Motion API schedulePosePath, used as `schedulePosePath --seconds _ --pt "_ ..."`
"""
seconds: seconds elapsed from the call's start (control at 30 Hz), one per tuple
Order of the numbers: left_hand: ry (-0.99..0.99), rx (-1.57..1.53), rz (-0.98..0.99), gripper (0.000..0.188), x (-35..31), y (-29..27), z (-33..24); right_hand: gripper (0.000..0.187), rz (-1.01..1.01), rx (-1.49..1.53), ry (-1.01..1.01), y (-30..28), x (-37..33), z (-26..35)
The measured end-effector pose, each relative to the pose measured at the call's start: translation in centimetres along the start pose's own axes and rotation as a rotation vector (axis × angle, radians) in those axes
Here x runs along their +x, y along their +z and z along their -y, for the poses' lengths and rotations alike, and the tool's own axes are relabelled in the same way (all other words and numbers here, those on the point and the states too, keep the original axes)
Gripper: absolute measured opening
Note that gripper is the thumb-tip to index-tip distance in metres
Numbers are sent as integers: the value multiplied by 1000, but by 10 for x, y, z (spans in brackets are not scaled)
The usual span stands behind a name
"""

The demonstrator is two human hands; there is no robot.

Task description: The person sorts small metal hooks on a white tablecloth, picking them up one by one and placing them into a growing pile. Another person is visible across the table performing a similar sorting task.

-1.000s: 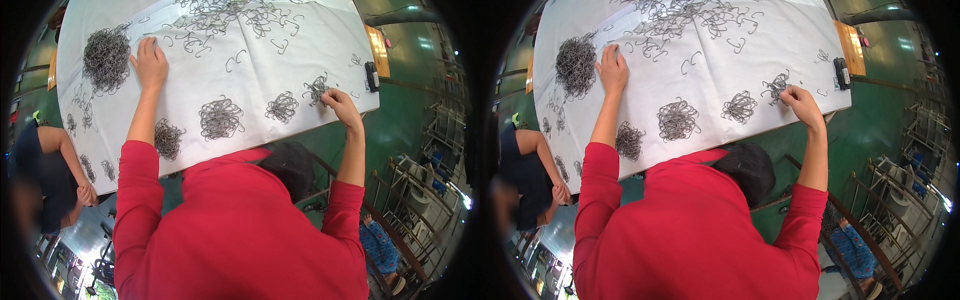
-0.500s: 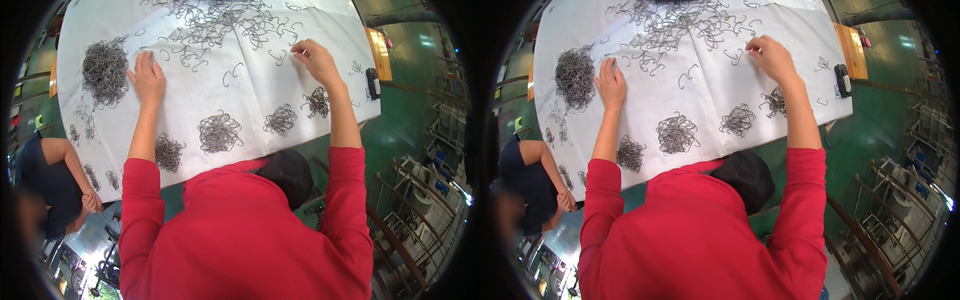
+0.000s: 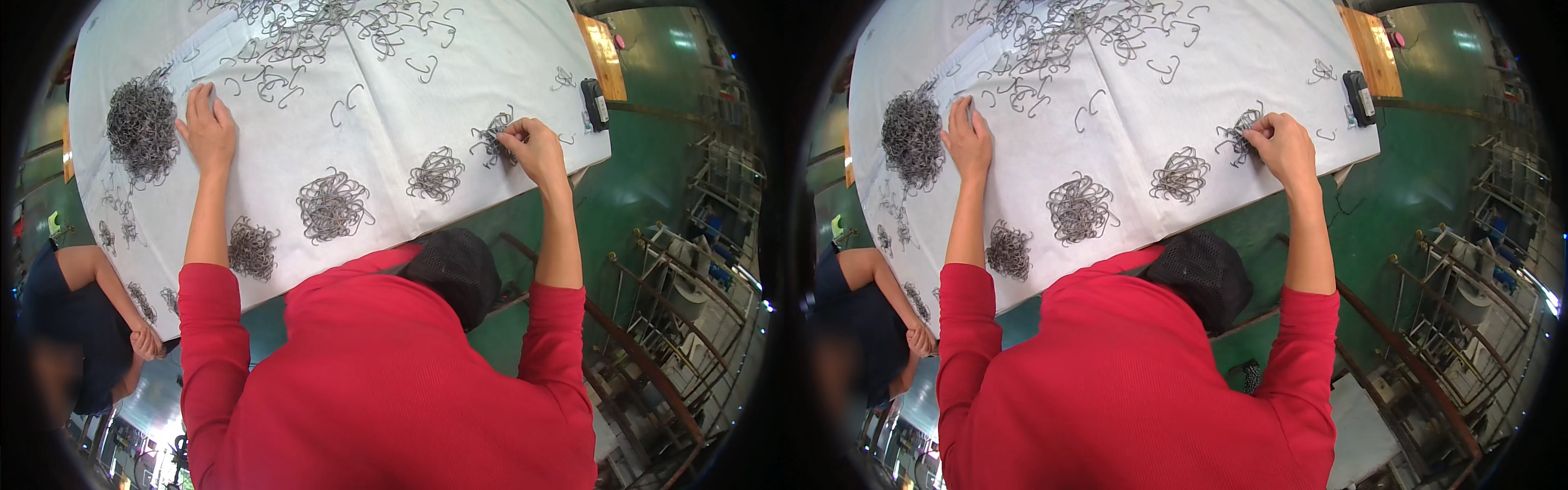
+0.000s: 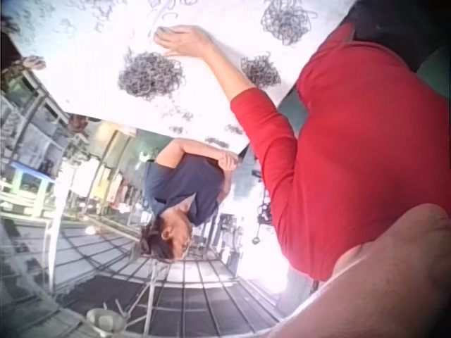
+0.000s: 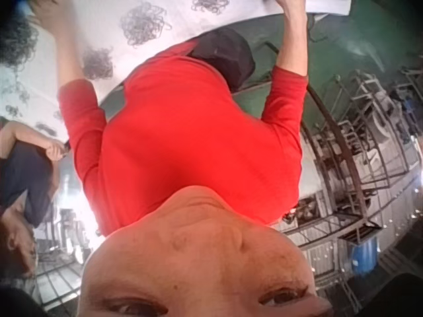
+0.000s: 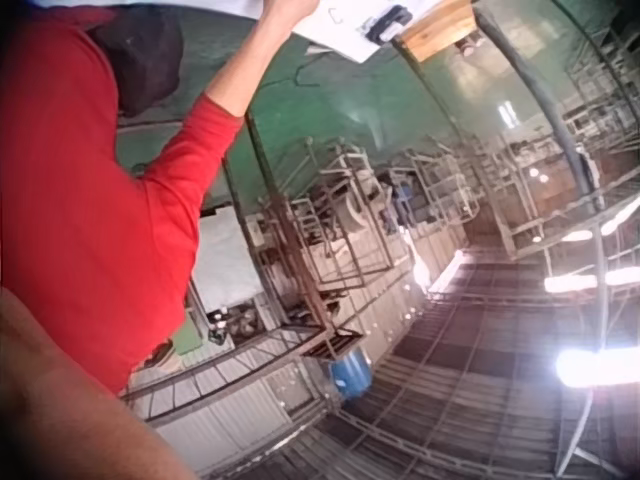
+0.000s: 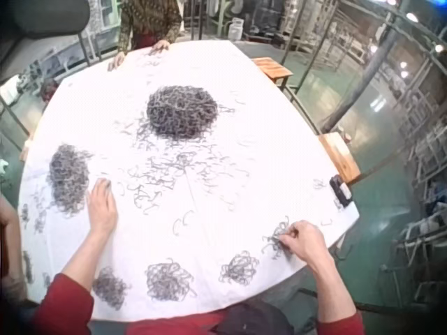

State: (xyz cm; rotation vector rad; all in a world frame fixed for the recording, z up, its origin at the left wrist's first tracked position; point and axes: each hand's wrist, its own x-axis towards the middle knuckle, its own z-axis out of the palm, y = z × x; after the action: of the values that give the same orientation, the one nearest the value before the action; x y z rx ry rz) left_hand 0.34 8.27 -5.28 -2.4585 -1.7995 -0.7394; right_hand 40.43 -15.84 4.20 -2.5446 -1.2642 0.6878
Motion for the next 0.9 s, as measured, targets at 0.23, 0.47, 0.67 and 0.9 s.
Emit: schedulePosePath --seconds 0.23,0.47,0.67,0.9 --pt "1 20 0 35 0 2 -3 21 -22 -8 66 7 2 1" --pt "-19 21 15 35 -2 -2 -3 18 283 316 -181 -3 -25 23" --pt "-20 -11 19 35 -1 -4 -7 16 240 203 -379 21 16 54" --pt "-75 -306 -40 34 -8 -24 -28 13 88 -201 -530 18 93 82"
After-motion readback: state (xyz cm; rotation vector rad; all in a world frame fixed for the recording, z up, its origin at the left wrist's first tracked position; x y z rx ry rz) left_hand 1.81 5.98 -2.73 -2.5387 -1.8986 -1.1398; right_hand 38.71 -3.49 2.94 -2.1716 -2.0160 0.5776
